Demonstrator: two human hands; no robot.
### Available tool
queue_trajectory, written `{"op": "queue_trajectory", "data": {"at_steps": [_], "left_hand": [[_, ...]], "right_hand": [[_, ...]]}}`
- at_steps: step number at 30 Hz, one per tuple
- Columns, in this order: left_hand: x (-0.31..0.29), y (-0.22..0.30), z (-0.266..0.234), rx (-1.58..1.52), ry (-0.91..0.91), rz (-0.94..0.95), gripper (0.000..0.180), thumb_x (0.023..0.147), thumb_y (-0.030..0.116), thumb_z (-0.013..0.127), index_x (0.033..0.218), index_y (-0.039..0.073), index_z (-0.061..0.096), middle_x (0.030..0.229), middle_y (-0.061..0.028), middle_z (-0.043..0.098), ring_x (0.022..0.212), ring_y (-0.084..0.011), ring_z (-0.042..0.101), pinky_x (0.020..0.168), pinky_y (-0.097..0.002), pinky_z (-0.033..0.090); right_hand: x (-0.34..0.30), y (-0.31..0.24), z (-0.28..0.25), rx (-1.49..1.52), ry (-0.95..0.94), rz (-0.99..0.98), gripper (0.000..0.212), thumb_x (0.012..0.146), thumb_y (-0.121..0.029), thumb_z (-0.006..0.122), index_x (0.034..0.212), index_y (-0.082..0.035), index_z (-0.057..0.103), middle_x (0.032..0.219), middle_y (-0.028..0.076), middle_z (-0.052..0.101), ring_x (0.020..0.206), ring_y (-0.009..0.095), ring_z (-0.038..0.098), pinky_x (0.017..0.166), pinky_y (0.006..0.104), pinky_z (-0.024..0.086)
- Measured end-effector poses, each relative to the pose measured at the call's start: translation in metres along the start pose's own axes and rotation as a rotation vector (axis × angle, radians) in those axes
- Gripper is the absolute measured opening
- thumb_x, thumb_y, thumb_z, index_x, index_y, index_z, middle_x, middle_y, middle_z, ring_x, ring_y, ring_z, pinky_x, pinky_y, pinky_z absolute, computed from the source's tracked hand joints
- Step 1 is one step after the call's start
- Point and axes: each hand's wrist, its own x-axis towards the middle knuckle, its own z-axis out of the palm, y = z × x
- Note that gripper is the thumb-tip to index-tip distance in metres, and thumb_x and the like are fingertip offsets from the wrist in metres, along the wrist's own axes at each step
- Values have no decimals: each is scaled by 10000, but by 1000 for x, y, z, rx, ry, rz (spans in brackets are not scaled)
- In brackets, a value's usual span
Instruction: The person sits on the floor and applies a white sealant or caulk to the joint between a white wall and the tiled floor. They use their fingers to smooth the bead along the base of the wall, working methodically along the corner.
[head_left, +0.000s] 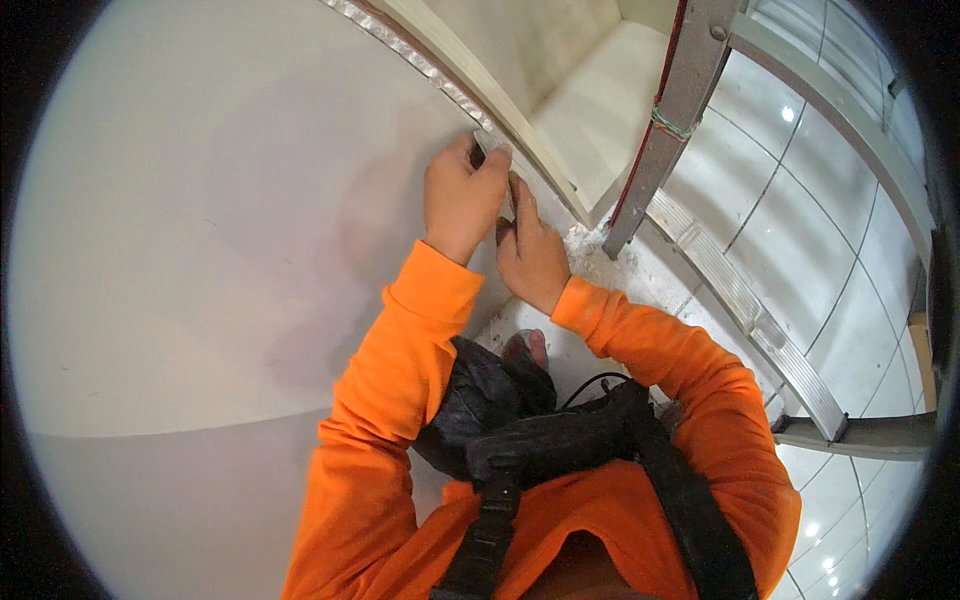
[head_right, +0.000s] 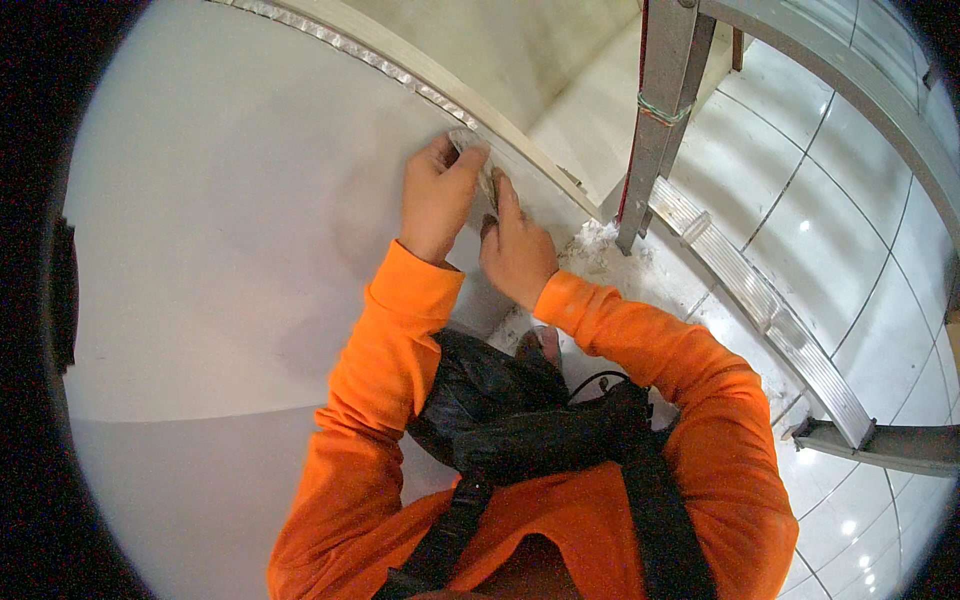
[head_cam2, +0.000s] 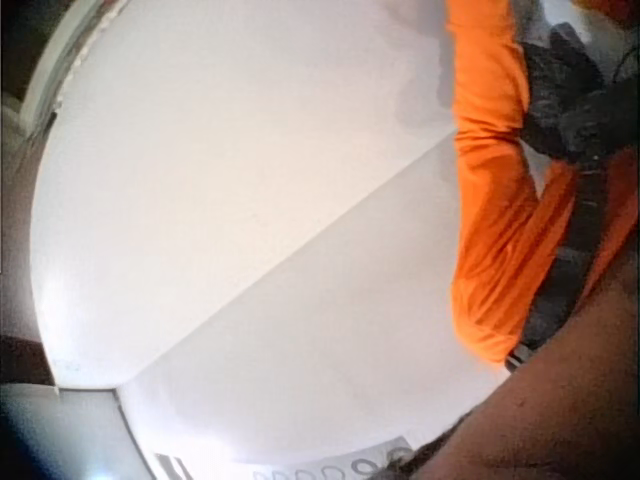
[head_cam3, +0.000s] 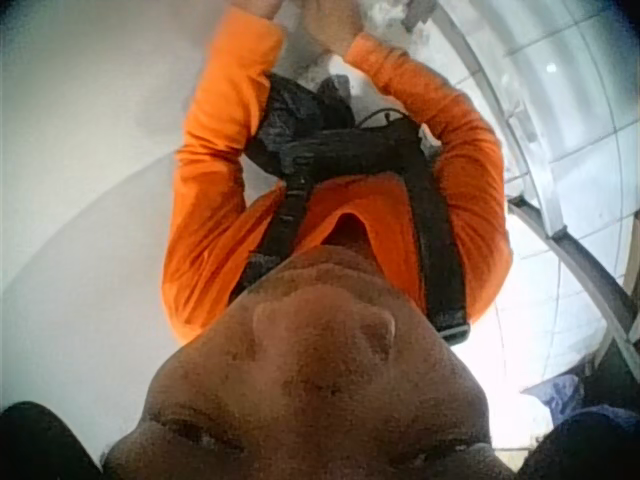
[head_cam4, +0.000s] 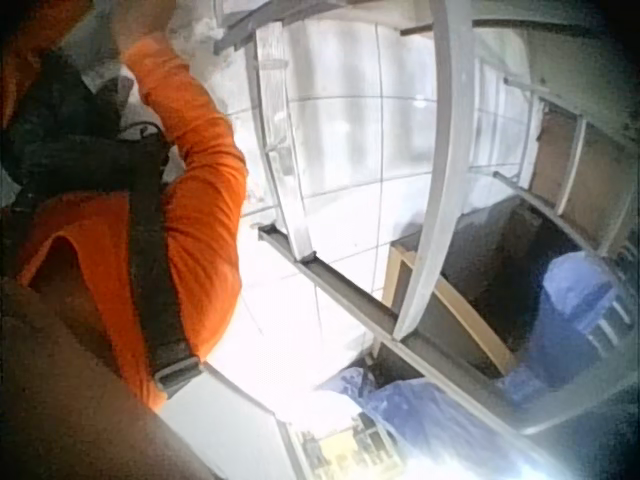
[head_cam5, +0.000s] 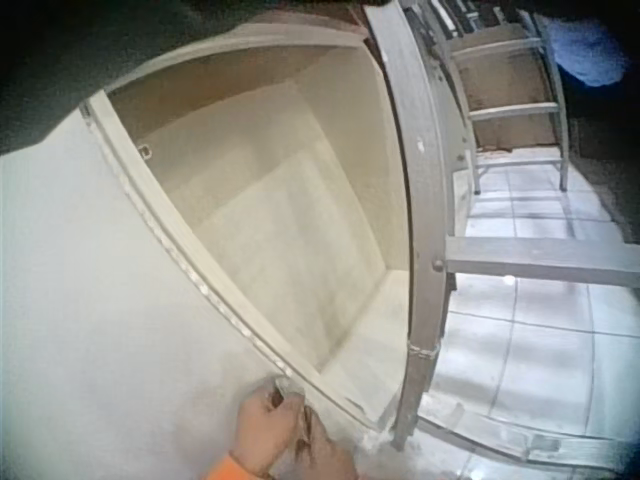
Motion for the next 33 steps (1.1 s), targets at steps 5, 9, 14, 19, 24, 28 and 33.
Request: {"op": "queue_trajectory", "data": {"at_steps": [5,9,14,19,24,28,33], "left_hand": [[4,-4,-13,23,-30,1,232,826,132,557,972,-25,645,793,-179,665,726,-262,636,693,-354,484],[1,-9,-18,-8,-33,-64,266,840,119,543,1041,-22,644,846,-186,675,781,-261,644,740,-339,486],[-3,-5,-20,-97,-26,-132,278,843,118,539,1049,-41,635,848,-197,674,770,-272,650,732,-349,491],[-7,-14,-20,67,20,7,296,833,167,567,1033,-40,640,822,-239,654,719,-351,647,684,-399,498],[-31,21,-10,339,-304,-93,450,844,238,610,1148,-87,541,850,-269,629,751,-351,635,676,-377,495],[-43,13,13,289,-278,110,631,866,267,616,1266,-155,372,939,-290,624,792,-372,637,688,-376,500],[-39,-7,23,293,-212,232,726,863,269,627,1277,-220,285,968,-305,615,810,-382,637,708,-390,502]], "right_hand": [[-4,-6,27,53,38,-19,720,829,-100,491,1433,17,119,874,353,602,739,533,580,683,580,468],[-4,-7,49,151,-40,126,784,832,-123,495,1442,14,23,889,364,598,746,530,585,694,571,472],[-3,-1,70,151,-109,179,809,833,-145,498,1449,5,-4,907,361,601,781,528,590,720,558,477],[-14,18,56,234,-107,124,776,822,-94,474,1468,-42,46,940,328,615,853,506,597,762,545,471],[-23,61,-13,280,-196,121,551,887,-122,461,1413,-77,305,865,192,612,791,336,609,727,411,471],[6,41,-62,302,-299,200,433,995,-284,393,1368,-64,384,773,84,541,708,162,522,675,298,432],[21,45,-74,321,-405,163,479,1017,-376,324,1363,-53,399,742,35,486,697,125,486,660,281,420]]}}
